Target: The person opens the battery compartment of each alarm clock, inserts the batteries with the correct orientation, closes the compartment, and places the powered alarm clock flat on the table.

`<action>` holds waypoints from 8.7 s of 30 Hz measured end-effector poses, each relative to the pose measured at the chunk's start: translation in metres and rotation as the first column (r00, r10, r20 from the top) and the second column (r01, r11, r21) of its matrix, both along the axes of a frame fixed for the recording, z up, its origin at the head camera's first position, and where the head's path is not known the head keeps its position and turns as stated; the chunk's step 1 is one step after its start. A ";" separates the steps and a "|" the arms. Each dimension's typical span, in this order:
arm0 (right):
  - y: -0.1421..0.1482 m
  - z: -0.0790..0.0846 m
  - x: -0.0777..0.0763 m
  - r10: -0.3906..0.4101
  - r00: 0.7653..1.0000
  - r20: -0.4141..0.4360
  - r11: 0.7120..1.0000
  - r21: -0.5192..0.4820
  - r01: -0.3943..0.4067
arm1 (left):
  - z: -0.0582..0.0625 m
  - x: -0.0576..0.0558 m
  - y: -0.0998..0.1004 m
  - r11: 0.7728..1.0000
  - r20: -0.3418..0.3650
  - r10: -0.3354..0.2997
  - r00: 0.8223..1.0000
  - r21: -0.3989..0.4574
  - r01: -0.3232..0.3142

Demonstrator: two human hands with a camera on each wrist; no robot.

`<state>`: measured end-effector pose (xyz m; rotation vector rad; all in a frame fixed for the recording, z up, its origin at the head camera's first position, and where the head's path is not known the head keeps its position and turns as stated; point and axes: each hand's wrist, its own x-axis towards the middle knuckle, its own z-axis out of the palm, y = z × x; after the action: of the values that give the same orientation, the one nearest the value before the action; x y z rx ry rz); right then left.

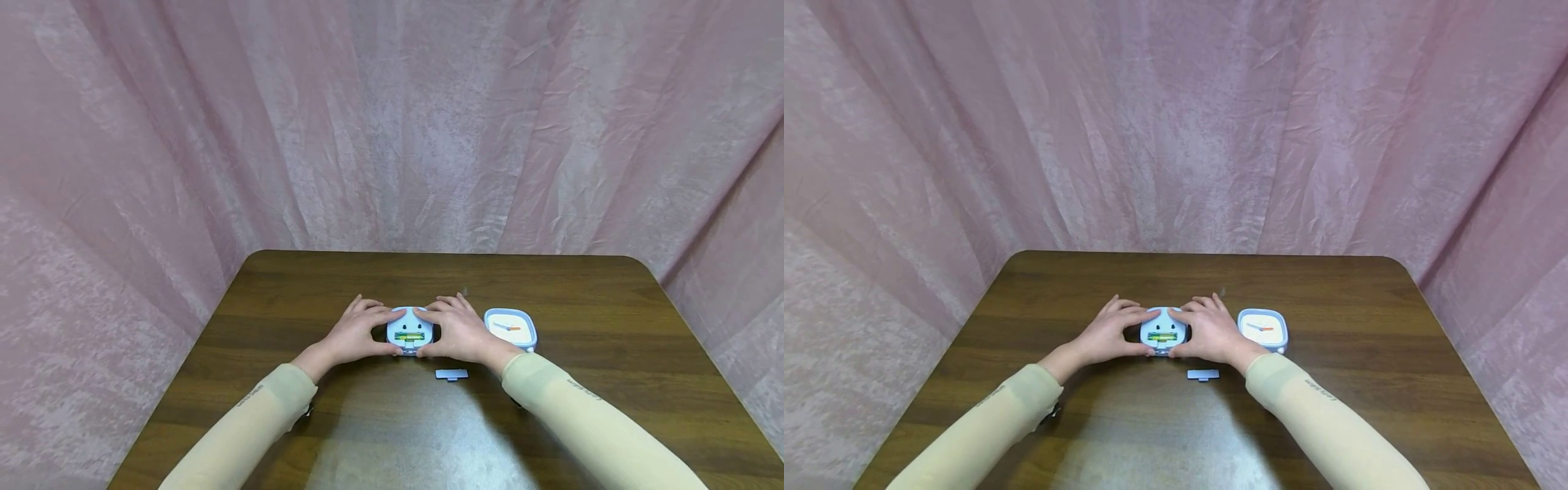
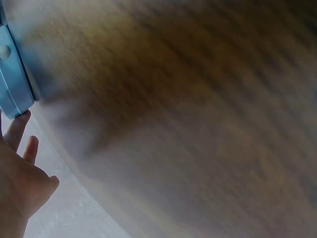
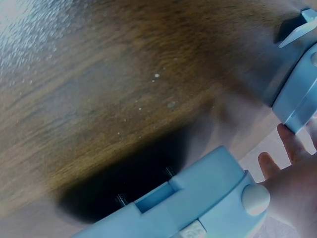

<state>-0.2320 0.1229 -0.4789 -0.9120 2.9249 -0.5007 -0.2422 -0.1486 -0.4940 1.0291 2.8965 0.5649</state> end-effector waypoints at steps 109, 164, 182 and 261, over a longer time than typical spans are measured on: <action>0.040 -0.013 0.079 0.217 0.829 -0.516 0.974 0.058 -0.219 | 0.021 -0.010 0.011 0.999 0.151 0.033 0.988 -0.047 -0.026; -0.022 0.011 0.030 0.153 0.696 -0.702 0.970 -0.029 -0.243 | 0.025 -0.014 0.016 0.997 0.196 0.048 0.979 -0.067 -0.035; -0.033 0.002 0.030 0.169 0.660 -0.732 0.975 0.028 -0.219 | 0.026 -0.012 0.015 0.997 0.213 0.060 0.975 -0.066 -0.047; -0.030 0.007 0.030 -0.052 0.929 -0.366 0.981 -0.195 -0.022 | 0.027 -0.013 0.016 0.995 0.238 0.057 0.969 -0.091 -0.036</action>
<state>-0.2022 0.0927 -0.4717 -1.1189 3.2650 -0.6993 -0.2548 -0.1328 -0.4670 0.8202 2.7113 0.5216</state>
